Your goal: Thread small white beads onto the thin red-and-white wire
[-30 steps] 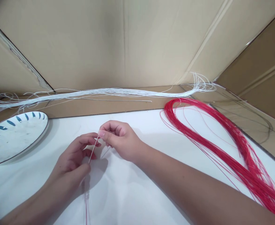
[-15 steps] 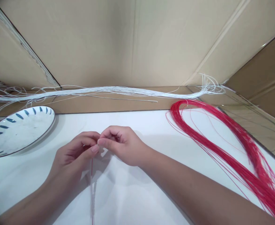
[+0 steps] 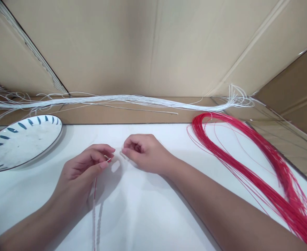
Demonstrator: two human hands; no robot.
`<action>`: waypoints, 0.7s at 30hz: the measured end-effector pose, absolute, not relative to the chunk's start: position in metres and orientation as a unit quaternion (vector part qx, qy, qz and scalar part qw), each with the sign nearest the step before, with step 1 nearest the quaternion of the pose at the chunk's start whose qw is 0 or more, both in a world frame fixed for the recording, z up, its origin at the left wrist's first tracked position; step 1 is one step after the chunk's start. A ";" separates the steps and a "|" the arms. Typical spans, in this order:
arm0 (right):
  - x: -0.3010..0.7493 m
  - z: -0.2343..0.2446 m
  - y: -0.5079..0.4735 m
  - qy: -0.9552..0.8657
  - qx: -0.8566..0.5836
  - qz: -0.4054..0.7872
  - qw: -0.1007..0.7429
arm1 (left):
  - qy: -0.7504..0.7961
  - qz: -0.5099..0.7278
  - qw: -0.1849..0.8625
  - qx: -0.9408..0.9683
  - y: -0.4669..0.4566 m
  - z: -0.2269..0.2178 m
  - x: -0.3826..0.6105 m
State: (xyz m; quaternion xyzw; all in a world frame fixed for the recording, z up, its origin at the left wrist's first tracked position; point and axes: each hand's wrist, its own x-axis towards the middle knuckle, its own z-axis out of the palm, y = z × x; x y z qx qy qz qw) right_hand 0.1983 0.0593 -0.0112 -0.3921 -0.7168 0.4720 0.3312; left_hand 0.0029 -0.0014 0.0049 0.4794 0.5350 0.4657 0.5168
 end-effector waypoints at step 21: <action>0.184 -0.008 0.049 -0.390 -0.193 0.806 0.401 | 0.451 0.502 0.549 0.493 -0.005 0.001 0.001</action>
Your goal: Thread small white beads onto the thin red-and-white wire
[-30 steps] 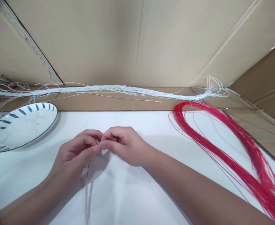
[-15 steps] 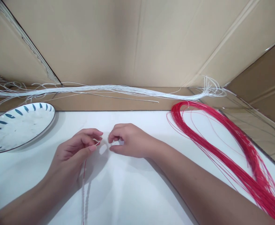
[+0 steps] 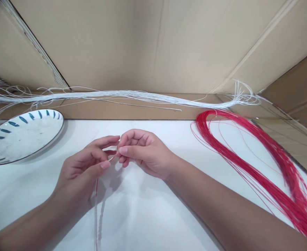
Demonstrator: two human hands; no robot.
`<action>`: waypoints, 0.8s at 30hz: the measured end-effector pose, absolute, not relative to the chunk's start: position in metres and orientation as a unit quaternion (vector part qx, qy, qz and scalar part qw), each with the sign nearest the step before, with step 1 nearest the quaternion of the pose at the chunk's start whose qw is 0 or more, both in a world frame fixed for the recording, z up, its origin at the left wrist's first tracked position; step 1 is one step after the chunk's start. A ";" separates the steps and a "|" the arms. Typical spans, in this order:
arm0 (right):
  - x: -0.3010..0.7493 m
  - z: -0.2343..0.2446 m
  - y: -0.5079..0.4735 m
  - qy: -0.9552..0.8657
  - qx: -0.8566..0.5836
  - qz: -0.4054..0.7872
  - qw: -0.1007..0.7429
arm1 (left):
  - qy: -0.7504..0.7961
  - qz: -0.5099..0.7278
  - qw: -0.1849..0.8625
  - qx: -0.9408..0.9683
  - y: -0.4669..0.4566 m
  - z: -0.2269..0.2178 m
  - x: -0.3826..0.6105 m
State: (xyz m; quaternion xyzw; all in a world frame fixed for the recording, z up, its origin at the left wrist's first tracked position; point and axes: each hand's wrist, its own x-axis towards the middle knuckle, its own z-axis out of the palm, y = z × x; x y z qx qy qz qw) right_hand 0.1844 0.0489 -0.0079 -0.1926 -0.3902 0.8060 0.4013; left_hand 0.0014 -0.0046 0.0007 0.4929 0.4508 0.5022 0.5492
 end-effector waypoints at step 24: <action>0.187 -0.014 0.051 -0.395 -0.205 0.823 0.353 | 0.424 0.492 0.527 0.548 -0.003 -0.002 -0.001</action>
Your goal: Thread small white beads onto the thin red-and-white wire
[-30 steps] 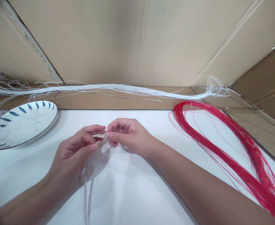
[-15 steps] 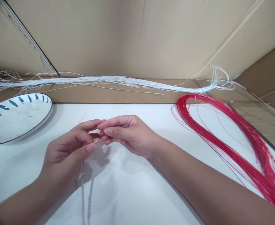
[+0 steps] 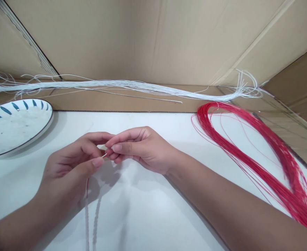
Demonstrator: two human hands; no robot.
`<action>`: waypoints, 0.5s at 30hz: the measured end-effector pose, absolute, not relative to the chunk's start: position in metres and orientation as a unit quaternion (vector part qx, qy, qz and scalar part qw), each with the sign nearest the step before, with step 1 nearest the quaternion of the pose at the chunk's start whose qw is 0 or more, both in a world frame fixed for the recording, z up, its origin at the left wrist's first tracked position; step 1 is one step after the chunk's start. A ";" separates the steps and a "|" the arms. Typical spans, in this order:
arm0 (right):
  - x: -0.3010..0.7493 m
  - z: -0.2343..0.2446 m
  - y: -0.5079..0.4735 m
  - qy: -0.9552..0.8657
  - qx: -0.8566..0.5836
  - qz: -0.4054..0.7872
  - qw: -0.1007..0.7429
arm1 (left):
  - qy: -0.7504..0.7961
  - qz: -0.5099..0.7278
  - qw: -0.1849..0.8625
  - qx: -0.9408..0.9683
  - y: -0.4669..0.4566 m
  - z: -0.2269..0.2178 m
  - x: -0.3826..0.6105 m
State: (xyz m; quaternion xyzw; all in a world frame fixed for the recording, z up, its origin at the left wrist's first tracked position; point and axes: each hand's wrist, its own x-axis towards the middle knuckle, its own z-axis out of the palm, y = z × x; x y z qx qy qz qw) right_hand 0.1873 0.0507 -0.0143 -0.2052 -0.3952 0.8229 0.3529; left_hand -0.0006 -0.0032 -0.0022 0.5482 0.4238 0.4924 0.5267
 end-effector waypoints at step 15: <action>0.187 -0.012 0.050 -0.405 -0.225 0.819 0.339 | 0.426 0.485 0.526 0.553 -0.003 -0.001 0.000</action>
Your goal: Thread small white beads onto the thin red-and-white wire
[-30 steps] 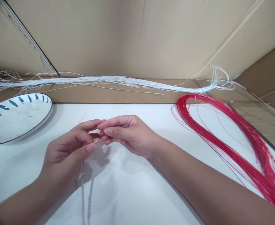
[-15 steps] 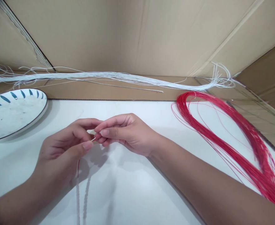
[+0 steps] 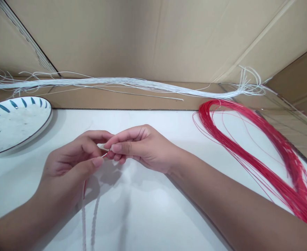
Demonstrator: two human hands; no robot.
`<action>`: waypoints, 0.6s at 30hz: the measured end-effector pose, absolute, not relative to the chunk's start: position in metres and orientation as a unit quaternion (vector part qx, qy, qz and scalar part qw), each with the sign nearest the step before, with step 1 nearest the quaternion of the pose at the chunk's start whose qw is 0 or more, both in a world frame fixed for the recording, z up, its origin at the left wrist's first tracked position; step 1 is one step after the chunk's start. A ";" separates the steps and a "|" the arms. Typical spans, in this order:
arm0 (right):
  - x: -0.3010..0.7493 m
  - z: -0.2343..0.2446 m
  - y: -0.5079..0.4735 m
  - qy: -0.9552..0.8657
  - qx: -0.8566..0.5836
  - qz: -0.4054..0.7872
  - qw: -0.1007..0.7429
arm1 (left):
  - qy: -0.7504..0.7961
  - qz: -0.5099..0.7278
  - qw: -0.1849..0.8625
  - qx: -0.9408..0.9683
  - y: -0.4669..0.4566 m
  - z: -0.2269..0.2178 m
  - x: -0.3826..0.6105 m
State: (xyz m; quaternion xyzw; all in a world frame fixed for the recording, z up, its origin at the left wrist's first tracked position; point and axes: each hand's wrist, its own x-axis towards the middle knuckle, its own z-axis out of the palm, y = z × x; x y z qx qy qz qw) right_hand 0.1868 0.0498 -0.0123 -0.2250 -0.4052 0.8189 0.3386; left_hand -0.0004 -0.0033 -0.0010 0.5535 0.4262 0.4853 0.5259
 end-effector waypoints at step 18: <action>0.185 -0.015 0.050 -0.413 -0.202 0.816 0.350 | 0.436 0.484 0.522 0.551 -0.003 0.000 0.002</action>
